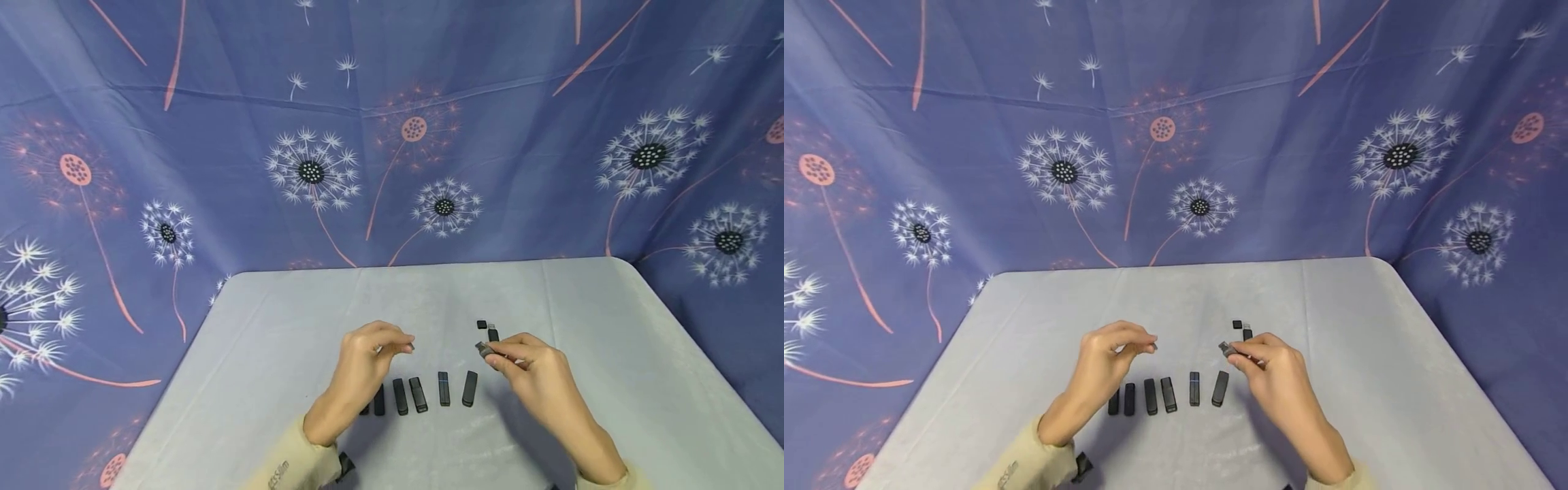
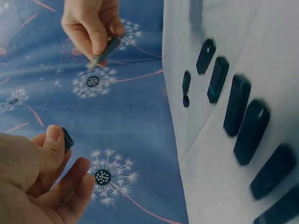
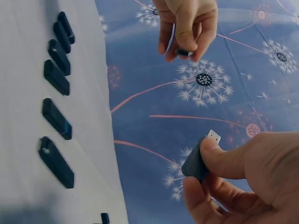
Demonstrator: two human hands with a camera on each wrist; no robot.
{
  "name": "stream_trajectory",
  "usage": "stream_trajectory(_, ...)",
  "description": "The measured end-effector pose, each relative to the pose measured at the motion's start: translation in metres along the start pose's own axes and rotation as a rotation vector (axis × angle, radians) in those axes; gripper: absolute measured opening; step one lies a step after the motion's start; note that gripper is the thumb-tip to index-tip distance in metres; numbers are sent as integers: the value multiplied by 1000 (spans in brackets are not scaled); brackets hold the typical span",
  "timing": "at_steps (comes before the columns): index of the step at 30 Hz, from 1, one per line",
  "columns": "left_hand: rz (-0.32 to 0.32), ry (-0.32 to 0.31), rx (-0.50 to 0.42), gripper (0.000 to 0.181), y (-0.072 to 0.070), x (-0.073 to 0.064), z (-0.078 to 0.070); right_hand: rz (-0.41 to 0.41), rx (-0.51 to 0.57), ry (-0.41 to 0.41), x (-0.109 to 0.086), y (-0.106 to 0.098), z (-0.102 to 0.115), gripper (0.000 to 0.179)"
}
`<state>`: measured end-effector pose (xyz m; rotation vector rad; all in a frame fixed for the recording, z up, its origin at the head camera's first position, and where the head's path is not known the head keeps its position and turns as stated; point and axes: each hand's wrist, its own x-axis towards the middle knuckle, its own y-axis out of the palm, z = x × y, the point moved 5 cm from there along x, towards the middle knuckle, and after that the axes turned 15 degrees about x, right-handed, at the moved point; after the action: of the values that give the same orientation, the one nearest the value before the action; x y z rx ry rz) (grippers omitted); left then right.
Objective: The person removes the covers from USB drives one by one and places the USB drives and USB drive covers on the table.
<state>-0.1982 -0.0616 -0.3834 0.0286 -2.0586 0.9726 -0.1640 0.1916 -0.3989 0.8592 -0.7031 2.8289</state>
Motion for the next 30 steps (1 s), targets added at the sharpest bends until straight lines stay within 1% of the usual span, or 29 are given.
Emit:
stream_trajectory(2, 16, -3, 10, 17, 2, 10, 3, -11, 7, 0, 7, -1, 0, 18)
stream_trajectory(5, 61, -26, 15, 18, 5, 23, 7, -34, 17, 8, 17, -1, 0, 17)
stream_trajectory(8, 101, -46, 13, 14, 9, 33, 8, -46, 5, 44, 25, -1, -3, 17)
stream_trajectory(10, 100, -39, 23, 11, 13, 40, 7, -44, -9, 79, 29, -1, -6, 16)
stream_trajectory(14, 60, -12, 51, 11, 20, 53, 4, -24, -32, 160, 33, -2, -10, 15)
stream_trajectory(16, 58, -13, 51, 12, 23, 59, 3, -18, -33, 195, 35, -3, -11, 14)
stream_trajectory(20, 84, -74, -25, 13, 32, 71, 4, -16, -36, 264, 42, -4, -17, 14)
stream_trajectory(23, 109, -130, -72, 10, 38, 79, 10, -6, -37, 309, 49, -2, -22, 15)
stream_trajectory(26, 161, -165, -70, 8, 46, 85, 16, 11, -32, 359, 56, 2, -26, 17)
stream_trajectory(30, 255, -224, -56, 8, 60, 93, 21, 46, -49, 406, 66, 4, -29, 17)
